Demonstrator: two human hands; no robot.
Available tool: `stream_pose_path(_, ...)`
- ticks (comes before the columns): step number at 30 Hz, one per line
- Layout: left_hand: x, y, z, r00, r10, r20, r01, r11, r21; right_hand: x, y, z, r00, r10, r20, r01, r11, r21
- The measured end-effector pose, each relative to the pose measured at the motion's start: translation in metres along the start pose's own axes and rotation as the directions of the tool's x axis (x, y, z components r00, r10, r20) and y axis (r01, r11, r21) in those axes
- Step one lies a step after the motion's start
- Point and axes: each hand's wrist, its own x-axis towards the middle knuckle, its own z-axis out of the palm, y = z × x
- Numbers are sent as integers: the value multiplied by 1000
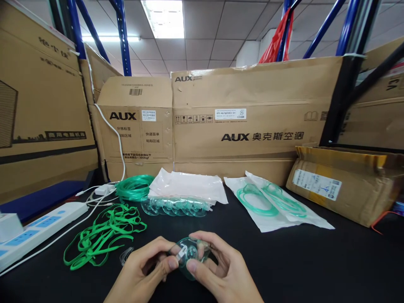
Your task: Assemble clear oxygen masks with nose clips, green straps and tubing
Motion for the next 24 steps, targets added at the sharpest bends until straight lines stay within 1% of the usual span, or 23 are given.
stream_pose_path(3, 0, 2, 0, 1000, 13, -1, -13, 1000, 15, 1, 5, 2, 1000, -8, -25, 9, 999, 41)
stream_pose_path(6, -1, 4, 0, 999, 36, 8, -36, 999, 28, 2, 4, 2, 1000, 4, 30, -4, 1000, 0)
stream_pose_path(9, -1, 5, 0, 999, 47, 17, -47, 998, 41, 2, -2, 0, 998, 22, 66, -17, 997, -71)
stream_pose_path(15, -2, 5, 3, 999, 38, -23, -37, 998, 58, 1, -8, 2, 999, 13, 48, -8, 994, -106)
stream_pose_path(20, -3, 6, 4, 992, 114, -49, -108, 987, 119, -1, -6, 8, 1000, -27, -1, 27, 994, -102)
stream_pose_path(24, -4, 8, 5, 989, 136, -50, -127, 979, 158, -1, -5, 7, 999, -31, 30, 35, 990, -137)
